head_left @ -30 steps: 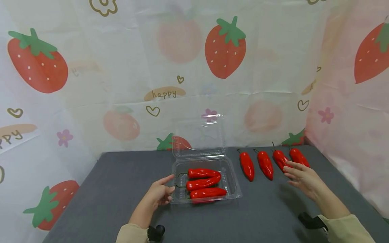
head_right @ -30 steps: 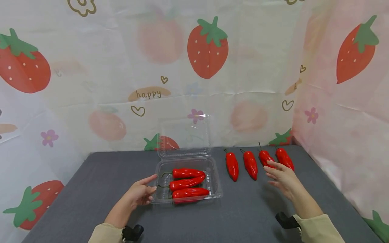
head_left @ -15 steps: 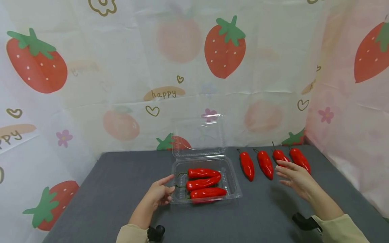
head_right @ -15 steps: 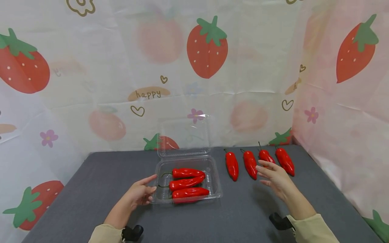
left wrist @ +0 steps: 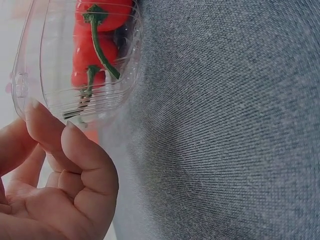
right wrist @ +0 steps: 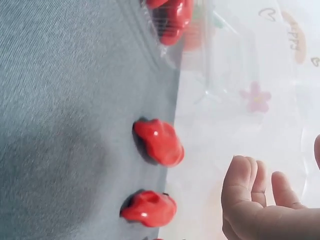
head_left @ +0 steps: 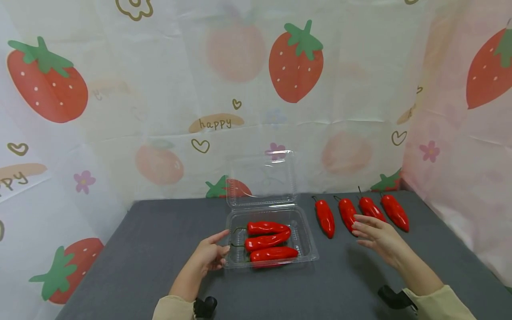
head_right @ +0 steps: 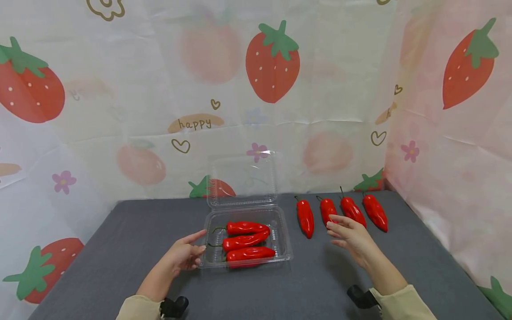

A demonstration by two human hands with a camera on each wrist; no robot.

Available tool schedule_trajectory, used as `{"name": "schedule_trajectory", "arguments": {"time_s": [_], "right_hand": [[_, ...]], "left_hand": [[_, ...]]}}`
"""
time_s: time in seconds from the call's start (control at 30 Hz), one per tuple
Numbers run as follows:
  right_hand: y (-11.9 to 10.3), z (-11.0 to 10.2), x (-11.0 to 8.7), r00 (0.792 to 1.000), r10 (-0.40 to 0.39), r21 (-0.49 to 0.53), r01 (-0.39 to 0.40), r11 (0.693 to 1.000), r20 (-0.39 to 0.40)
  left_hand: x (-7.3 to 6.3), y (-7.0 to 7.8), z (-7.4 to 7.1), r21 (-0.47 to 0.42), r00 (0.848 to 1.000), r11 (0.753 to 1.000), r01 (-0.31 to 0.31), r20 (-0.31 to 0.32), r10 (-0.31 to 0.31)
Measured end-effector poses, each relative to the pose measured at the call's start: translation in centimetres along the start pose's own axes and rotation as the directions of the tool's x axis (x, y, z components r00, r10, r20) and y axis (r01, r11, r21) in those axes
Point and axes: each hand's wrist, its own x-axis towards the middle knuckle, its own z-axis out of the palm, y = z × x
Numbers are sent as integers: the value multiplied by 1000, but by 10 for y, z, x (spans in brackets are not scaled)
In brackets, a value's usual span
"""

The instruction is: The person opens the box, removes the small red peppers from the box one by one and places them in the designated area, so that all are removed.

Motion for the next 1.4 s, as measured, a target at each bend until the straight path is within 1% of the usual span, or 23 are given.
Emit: {"name": "schedule_trajectory", "arguments": {"time_s": [0.2,0.37,0.47,0.7,0.97,1.07,1.2,1.27,1.4], "right_hand": [[-4,11,-1,999,-34,28,34,999,9],[-5,26,1,997,-58,47,56,997,54],[-6,36,2,995,-58,61,53,997,79],[-6,60,5,989,-69,51,63,997,130],[-3,84,7,987,-48,48,41,998,150],[-3,94,8,986,-47,22,44,999,159],[-4,110,10,989,-49,-64,58,996,138],[-4,118,12,991,-46,-121,61,991,122],[0,132,19,991,-64,-202,87,976,118]], "left_hand": [[2,-1,1,-1,1000,1000,-4,-7,4],[2,-1,0,-4,1000,1000,-7,-1,7],[1,0,-1,-5,1000,1000,-7,-1,7],[2,-1,-1,-2,1000,1000,-4,-1,4],[2,-2,-1,-2,1000,1000,-10,-2,10],[2,-1,-1,0,1000,1000,-2,-7,2],[3,-1,0,4,1000,1000,7,-12,-7],[3,-1,0,4,1000,1000,7,-13,-7],[3,-1,0,2,1000,1000,10,-12,-10]]}}
